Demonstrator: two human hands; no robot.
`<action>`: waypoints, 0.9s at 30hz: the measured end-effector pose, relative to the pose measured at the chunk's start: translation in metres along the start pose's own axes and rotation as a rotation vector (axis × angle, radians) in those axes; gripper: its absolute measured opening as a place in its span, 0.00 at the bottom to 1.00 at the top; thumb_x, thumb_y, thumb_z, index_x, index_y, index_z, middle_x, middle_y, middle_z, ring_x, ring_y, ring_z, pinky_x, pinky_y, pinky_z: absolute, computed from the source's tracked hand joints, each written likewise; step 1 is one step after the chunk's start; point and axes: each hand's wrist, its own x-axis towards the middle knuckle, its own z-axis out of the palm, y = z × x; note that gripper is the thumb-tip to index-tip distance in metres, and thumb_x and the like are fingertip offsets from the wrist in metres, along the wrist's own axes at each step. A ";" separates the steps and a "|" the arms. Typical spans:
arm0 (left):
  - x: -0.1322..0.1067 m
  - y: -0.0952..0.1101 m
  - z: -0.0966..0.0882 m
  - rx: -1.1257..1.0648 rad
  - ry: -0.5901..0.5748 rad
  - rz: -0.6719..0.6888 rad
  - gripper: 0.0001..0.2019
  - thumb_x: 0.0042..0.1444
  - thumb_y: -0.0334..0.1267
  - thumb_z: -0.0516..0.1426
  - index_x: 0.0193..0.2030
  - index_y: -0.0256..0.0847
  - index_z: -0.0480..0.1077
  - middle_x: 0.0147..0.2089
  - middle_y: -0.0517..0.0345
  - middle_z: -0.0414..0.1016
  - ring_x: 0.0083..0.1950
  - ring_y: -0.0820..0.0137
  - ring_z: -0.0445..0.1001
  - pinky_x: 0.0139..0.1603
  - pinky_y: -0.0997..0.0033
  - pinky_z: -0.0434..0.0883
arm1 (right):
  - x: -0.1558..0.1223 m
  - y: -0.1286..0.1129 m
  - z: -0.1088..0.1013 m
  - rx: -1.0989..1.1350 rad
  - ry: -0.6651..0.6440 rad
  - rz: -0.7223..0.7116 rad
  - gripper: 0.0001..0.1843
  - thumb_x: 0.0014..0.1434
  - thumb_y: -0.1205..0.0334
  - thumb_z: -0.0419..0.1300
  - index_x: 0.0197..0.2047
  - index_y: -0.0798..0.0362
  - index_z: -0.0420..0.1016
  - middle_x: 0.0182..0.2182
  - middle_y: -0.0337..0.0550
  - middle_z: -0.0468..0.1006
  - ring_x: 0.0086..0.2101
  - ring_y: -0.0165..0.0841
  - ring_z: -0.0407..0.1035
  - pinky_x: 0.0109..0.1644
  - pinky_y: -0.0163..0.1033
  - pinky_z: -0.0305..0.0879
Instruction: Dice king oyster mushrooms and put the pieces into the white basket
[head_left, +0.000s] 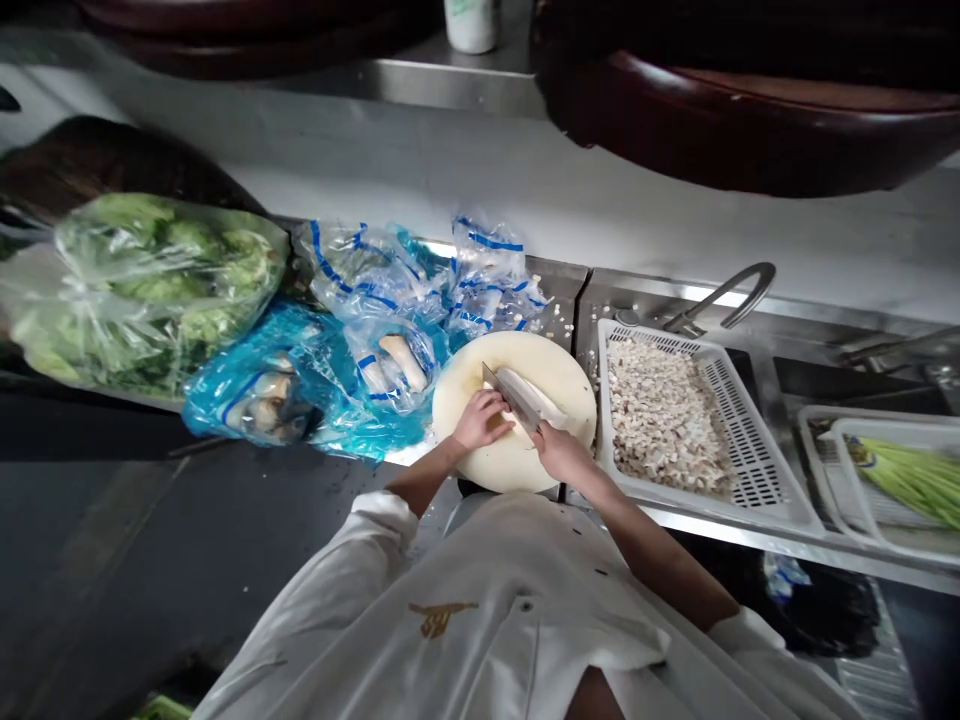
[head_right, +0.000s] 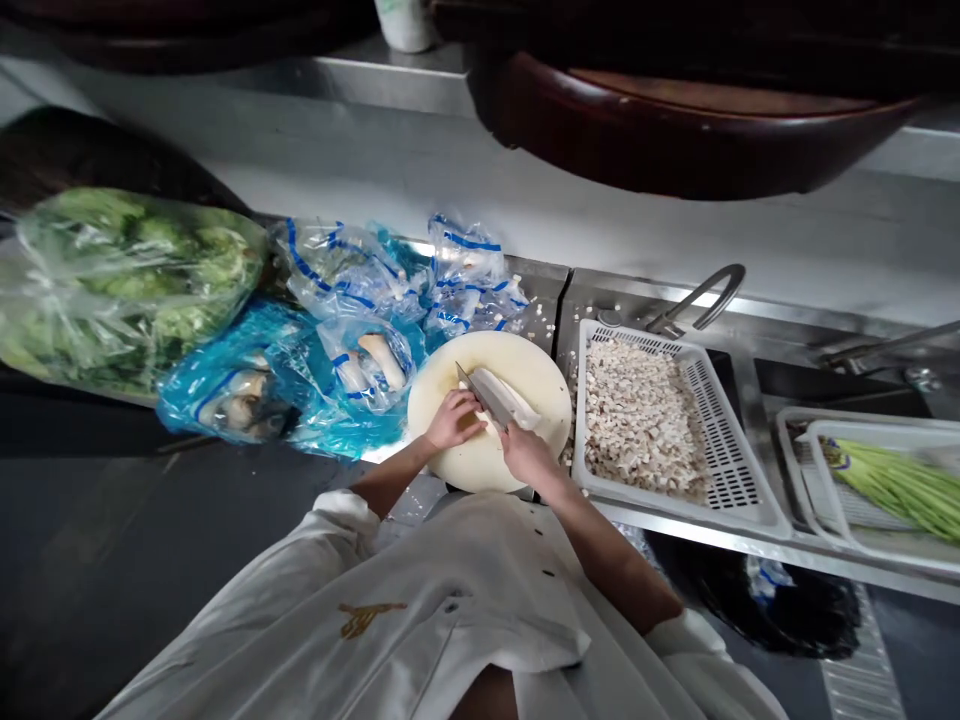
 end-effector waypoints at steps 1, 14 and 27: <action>-0.001 0.000 0.000 0.015 -0.004 -0.005 0.20 0.67 0.57 0.60 0.52 0.43 0.76 0.56 0.44 0.72 0.62 0.56 0.70 0.66 0.48 0.70 | 0.000 0.002 0.001 0.022 -0.003 0.007 0.21 0.80 0.51 0.45 0.57 0.53 0.74 0.48 0.55 0.84 0.48 0.42 0.79 0.46 0.38 0.61; 0.068 0.012 -0.007 0.308 -0.479 0.201 0.46 0.48 0.35 0.67 0.76 0.44 0.61 0.77 0.41 0.58 0.81 0.41 0.49 0.79 0.30 0.45 | -0.047 0.084 -0.011 0.262 0.250 0.210 0.24 0.80 0.51 0.41 0.62 0.55 0.71 0.44 0.55 0.85 0.44 0.44 0.80 0.43 0.39 0.61; 0.067 0.006 -0.038 0.392 -0.848 0.244 0.21 0.48 0.36 0.66 0.51 0.41 0.76 0.49 0.48 0.78 0.56 0.51 0.75 0.63 0.53 0.72 | -0.040 0.101 0.018 0.324 0.146 0.170 0.20 0.80 0.54 0.46 0.59 0.56 0.73 0.46 0.57 0.85 0.47 0.43 0.80 0.41 0.39 0.58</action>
